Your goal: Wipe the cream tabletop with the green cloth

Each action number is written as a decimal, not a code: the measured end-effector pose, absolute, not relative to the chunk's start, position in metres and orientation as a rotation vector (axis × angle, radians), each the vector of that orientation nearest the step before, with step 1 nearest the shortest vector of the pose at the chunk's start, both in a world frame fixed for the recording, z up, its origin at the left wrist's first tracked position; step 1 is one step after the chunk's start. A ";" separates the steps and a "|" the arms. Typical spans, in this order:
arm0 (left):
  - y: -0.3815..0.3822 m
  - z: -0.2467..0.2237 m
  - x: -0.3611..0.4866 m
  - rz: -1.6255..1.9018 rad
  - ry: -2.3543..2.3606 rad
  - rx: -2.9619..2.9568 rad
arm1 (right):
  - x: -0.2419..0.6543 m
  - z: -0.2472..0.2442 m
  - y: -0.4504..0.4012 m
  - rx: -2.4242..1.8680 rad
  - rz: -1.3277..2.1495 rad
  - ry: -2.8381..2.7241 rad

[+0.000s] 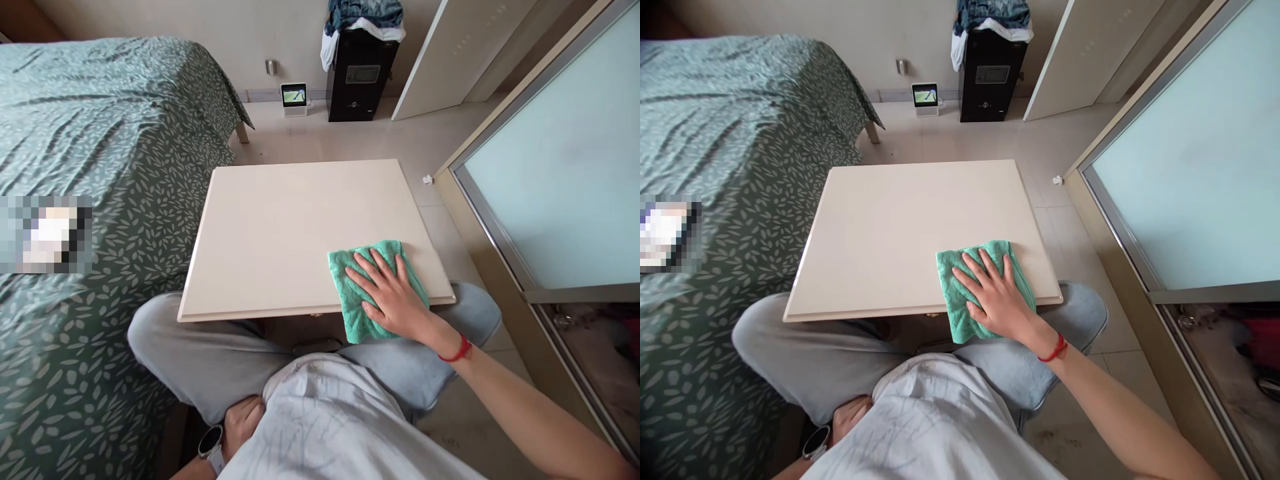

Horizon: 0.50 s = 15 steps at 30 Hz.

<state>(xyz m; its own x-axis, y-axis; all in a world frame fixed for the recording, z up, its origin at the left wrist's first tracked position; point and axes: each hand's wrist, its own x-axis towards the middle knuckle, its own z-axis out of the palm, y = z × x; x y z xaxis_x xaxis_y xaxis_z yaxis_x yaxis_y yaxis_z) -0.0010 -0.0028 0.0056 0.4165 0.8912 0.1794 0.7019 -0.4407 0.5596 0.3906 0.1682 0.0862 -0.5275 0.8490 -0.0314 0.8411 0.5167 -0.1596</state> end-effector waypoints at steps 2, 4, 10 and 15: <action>-0.002 0.007 -0.001 0.616 1.358 2.270 | 0.401 0.086 0.165 -1.459 0.259 -2.715; -0.002 0.008 -0.001 0.599 1.352 2.276 | 0.410 0.086 0.181 -1.459 0.282 -2.717; -0.003 0.005 -0.003 0.645 1.353 2.315 | 0.421 0.087 0.316 -1.678 0.319 -2.572; -0.004 0.005 -0.004 0.600 1.365 2.296 | 0.410 0.090 0.446 -1.836 0.335 -2.372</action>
